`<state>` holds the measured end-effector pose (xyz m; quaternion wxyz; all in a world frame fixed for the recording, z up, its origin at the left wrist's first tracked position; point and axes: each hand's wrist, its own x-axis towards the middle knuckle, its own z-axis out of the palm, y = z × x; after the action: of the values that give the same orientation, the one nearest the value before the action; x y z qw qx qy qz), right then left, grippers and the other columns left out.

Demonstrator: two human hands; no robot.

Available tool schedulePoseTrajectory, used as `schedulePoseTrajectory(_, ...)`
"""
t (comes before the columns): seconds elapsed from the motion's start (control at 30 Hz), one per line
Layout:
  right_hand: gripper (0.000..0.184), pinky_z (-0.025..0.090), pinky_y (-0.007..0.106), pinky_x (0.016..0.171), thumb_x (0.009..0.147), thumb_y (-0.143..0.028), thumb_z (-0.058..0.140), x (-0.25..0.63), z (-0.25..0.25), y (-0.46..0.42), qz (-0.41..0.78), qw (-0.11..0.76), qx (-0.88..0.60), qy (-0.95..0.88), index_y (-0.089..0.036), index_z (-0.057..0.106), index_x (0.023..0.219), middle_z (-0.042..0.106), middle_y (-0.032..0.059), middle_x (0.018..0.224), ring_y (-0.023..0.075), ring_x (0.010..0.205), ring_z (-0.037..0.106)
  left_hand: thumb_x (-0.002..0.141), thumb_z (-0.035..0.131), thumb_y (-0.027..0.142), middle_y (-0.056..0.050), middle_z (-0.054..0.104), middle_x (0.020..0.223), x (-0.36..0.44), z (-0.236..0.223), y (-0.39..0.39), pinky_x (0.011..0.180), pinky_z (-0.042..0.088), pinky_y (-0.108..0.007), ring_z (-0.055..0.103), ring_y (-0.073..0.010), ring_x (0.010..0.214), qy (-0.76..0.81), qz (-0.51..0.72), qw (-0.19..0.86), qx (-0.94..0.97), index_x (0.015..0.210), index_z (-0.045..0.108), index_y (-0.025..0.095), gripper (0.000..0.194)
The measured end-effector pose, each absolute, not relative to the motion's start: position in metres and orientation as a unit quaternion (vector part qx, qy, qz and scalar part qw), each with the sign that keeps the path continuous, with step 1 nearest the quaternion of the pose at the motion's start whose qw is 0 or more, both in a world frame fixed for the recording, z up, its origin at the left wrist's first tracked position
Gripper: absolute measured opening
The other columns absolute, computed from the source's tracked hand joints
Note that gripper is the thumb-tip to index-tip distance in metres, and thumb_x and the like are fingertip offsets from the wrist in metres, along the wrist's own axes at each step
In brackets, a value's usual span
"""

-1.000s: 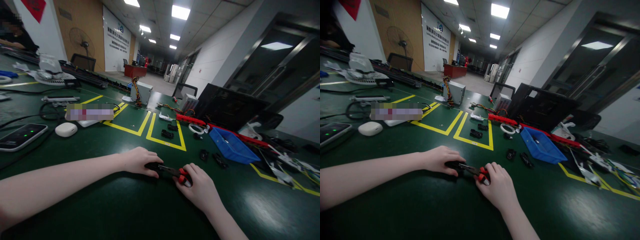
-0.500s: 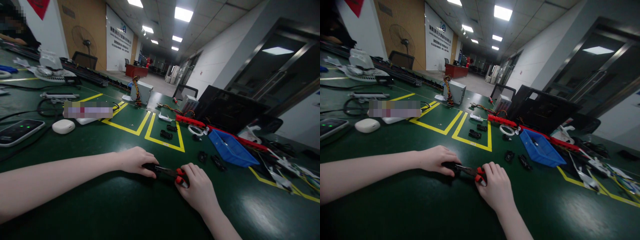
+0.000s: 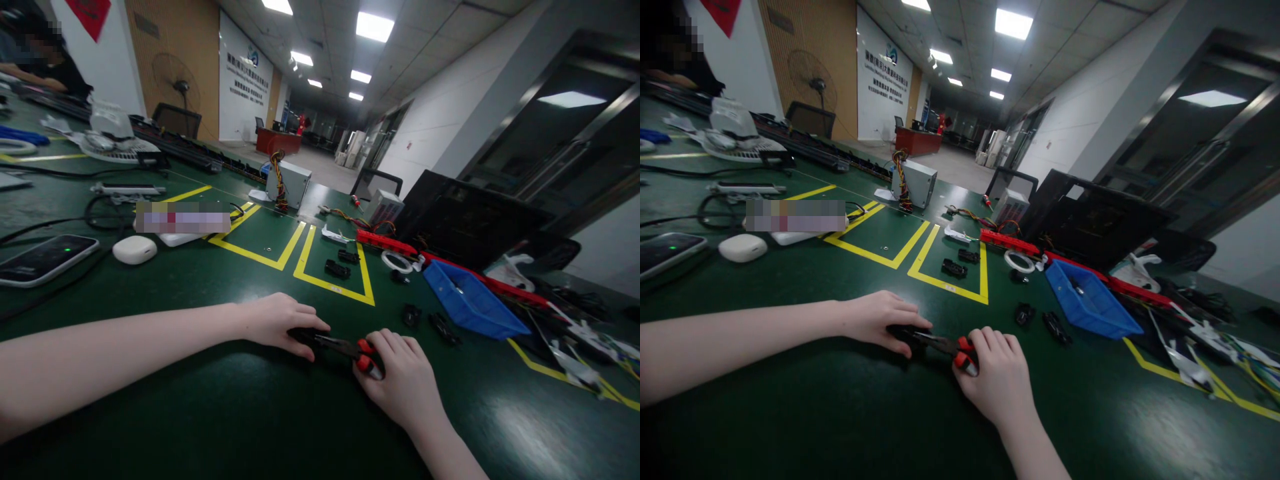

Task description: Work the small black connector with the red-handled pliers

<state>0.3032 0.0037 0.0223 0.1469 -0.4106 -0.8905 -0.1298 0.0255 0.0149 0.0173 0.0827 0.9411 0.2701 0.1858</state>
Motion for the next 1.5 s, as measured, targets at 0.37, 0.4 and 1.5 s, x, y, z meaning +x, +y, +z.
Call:
schedulePoseTrajectory(0.37,0.017,0.036,0.042,0.090,0.075,-0.031,0.060,0.301,0.025,0.005,-0.142,0.154,-0.397,-0.894,-0.020,0.058,0.089,0.065,0.0055,0.085,0.0219,0.081,0.059,0.087,0.061,0.046,-0.006,0.067,0.098,0.025,0.018,0.015,0.063,0.044,-0.025,0.065,-0.0174,0.077,0.257,0.193,0.083,0.943,0.122,0.057,0.018,0.046)
schedulePoseTrajectory(0.4,0.017,0.036,0.043,0.092,0.075,-0.030,0.061,0.301,0.024,0.005,-0.143,0.155,-0.395,-0.894,-0.020,0.058,0.089,0.066,0.0052,0.085,0.0221,0.082,0.059,0.088,0.061,0.046,-0.006,0.068,0.097,0.025,0.018,0.015,0.063,0.045,-0.025,0.065,-0.0174,0.077,0.253,0.195,0.088,0.944,0.121,0.058,0.017,0.044)
schedulePoseTrajectory(1.5,0.034,0.046,0.039,0.078,0.079,-0.046,0.062,0.311,0.023,0.013,-0.156,0.200,-0.408,-0.877,-0.019,0.059,0.100,0.064,0.0111,0.104,0.0262,0.093,0.060,0.088,0.061,0.043,-0.007,0.065,0.100,0.025,0.016,0.015,0.063,0.044,-0.024,0.065,-0.0162,0.080,0.251,0.214,0.102,0.938,0.121,0.060,0.018,0.041)
